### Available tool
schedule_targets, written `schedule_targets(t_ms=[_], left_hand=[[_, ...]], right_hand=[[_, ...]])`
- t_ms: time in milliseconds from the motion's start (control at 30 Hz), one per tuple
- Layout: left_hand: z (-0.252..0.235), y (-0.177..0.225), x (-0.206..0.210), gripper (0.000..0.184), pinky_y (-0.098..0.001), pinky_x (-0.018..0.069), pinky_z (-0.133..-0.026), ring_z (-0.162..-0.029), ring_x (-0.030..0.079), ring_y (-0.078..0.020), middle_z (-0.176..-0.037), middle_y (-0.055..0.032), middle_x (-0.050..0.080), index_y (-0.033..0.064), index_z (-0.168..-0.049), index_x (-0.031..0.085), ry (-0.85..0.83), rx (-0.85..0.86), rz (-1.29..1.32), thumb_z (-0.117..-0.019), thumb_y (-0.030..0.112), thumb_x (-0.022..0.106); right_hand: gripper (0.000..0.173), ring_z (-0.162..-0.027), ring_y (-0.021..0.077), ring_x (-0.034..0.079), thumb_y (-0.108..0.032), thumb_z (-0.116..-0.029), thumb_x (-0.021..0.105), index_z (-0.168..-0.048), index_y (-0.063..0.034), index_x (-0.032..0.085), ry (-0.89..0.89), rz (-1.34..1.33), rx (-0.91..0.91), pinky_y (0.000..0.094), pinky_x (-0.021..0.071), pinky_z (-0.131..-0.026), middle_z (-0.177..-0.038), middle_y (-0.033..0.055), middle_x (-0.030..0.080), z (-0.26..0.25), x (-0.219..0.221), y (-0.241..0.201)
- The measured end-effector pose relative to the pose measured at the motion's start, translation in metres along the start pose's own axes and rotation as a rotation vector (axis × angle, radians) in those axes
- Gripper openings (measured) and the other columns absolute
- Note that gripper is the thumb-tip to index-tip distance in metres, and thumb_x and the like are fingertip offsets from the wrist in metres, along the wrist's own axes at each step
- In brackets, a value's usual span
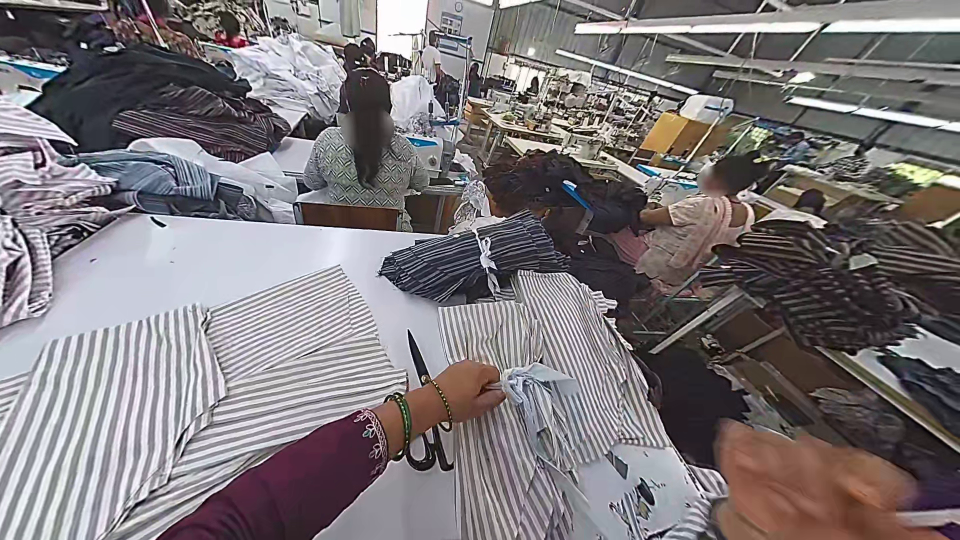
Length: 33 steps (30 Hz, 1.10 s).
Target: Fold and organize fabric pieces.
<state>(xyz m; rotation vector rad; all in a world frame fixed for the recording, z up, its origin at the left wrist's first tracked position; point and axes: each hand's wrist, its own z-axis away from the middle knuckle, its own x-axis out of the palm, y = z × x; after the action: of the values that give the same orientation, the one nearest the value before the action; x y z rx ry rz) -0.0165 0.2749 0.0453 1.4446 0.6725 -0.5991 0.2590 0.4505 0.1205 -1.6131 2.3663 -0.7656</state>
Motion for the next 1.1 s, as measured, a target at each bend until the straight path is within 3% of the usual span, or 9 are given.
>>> schedule_targets(t_ms=[67, 133, 233, 333, 400, 533, 733, 1033, 1100], left_hand=[[0.0, 0.001, -0.003, 0.028, -0.0494, 0.047, -0.075, -0.077, 0.059, -0.0327, -0.086, -0.0224, 0.062, -0.0092, -0.101, 0.063, -0.04, -0.033, 0.035, -0.1031, 0.018, 0.059], [0.001, 0.002, -0.008, 0.028, -0.05, 0.048, -0.079, -0.08, 0.06, -0.0329, -0.091, -0.0235, 0.065, -0.009, -0.111, 0.064, -0.078, -0.078, 0.051, -0.1052, 0.017, 0.056], [0.006, -0.005, -0.008, 0.026, -0.0354, 0.0488, -0.079, -0.079, 0.059, -0.0174, -0.091, -0.0148, 0.065, -0.0088, -0.109, 0.066, 0.072, -0.06, 0.264, -0.1059, 0.01, 0.048], [0.007, -0.017, -0.002, 0.019, -0.02, 0.0478, -0.067, -0.066, 0.055, 0.0004, -0.077, 0.004, 0.059, 0.0008, -0.091, 0.063, 0.221, -0.071, 0.589, -0.1008, 0.007, 0.048], [0.006, -0.021, -0.002, 0.023, -0.0192, 0.0362, -0.054, -0.053, 0.042, 0.0004, -0.063, 0.0081, 0.046, 0.0052, -0.081, 0.059, 0.161, -0.124, 0.499, -0.1025, 0.012, 0.054], [0.011, -0.017, -0.006, 0.029, -0.0306, 0.0426, -0.069, -0.069, 0.049, -0.0111, -0.079, -0.0062, 0.057, -0.0053, -0.098, 0.066, 0.116, -0.097, 0.285, -0.1075, 0.016, 0.048], [0.008, -0.033, 0.015, 0.025, -0.0172, 0.0509, -0.068, -0.066, 0.057, 0.0042, -0.075, 0.0148, 0.061, 0.0132, -0.086, 0.062, 0.43, 0.057, 0.861, -0.1013, 0.006, 0.044], [0.019, -0.05, 0.031, 0.028, -0.0156, 0.0496, -0.066, -0.066, 0.058, 0.0057, -0.074, 0.0166, 0.063, 0.0158, -0.083, 0.065, 0.457, 0.117, 0.938, -0.0992, 0.003, 0.045], [0.022, -0.054, 0.032, 0.026, -0.0155, 0.0494, -0.065, -0.065, 0.057, 0.0053, -0.073, 0.0155, 0.063, 0.0141, -0.085, 0.064, 0.471, 0.111, 0.909, -0.0999, 0.005, 0.045]], right_hand=[[0.019, -0.068, -0.0045, 0.064, -0.051, -0.096, 0.061, -0.095, -0.0372, 0.075, 0.055, 0.142, 0.217, 0.0158, 0.0544, -0.064, -0.078, -0.019, 0.07, 0.014, 0.015, 0.047], [0.013, -0.083, -0.0014, 0.068, -0.039, -0.094, 0.069, -0.097, -0.0292, 0.076, 0.014, 0.395, 0.38, 0.0196, 0.0582, -0.076, -0.091, -0.0142, 0.073, 0.034, 0.03, 0.092], [0.033, -0.116, 0.0338, 0.065, -0.005, -0.0842, 0.061, -0.114, 0.0021, 0.073, -0.28, 0.855, 0.494, 0.0533, 0.0507, -0.1, -0.118, 0.0183, 0.071, 0.053, 0.048, 0.136], [0.033, -0.125, 0.0462, 0.058, 0.0, -0.089, 0.062, -0.12, 0.0033, 0.072, -0.373, 0.987, 0.661, 0.0628, 0.0434, -0.105, -0.127, 0.0251, 0.066, 0.059, 0.063, 0.154], [0.023, -0.111, 0.0421, 0.065, -0.011, -0.0946, 0.061, -0.104, 0.0043, 0.075, -0.263, 1.013, 0.641, 0.0567, 0.0489, -0.099, -0.11, 0.0226, 0.071, 0.063, 0.062, 0.162], [0.024, -0.097, 0.04, 0.067, -0.009, -0.0987, 0.06, -0.096, 0.0122, 0.07, -0.086, 0.995, 0.685, 0.0538, 0.0509, -0.093, -0.096, 0.0259, 0.069, 0.063, 0.058, 0.164], [0.026, -0.077, 0.0262, 0.065, -0.012, -0.0968, 0.059, -0.085, 0.0098, 0.068, 0.075, 1.055, 0.525, 0.0417, 0.0534, -0.075, -0.083, 0.0186, 0.066, 0.068, 0.065, 0.166], [0.021, -0.077, 0.0047, 0.058, -0.003, -0.0983, 0.054, -0.089, 0.0079, 0.069, 0.368, 0.868, 0.683, 0.0234, 0.0468, -0.075, -0.08, 0.0067, 0.065, 0.068, 0.06, 0.167], [0.021, -0.083, 0.0096, 0.061, -0.003, -0.098, 0.053, -0.089, 0.0081, 0.068, 0.316, 0.928, 0.632, 0.0271, 0.0485, -0.079, -0.085, 0.0095, 0.066, 0.069, 0.059, 0.166]])
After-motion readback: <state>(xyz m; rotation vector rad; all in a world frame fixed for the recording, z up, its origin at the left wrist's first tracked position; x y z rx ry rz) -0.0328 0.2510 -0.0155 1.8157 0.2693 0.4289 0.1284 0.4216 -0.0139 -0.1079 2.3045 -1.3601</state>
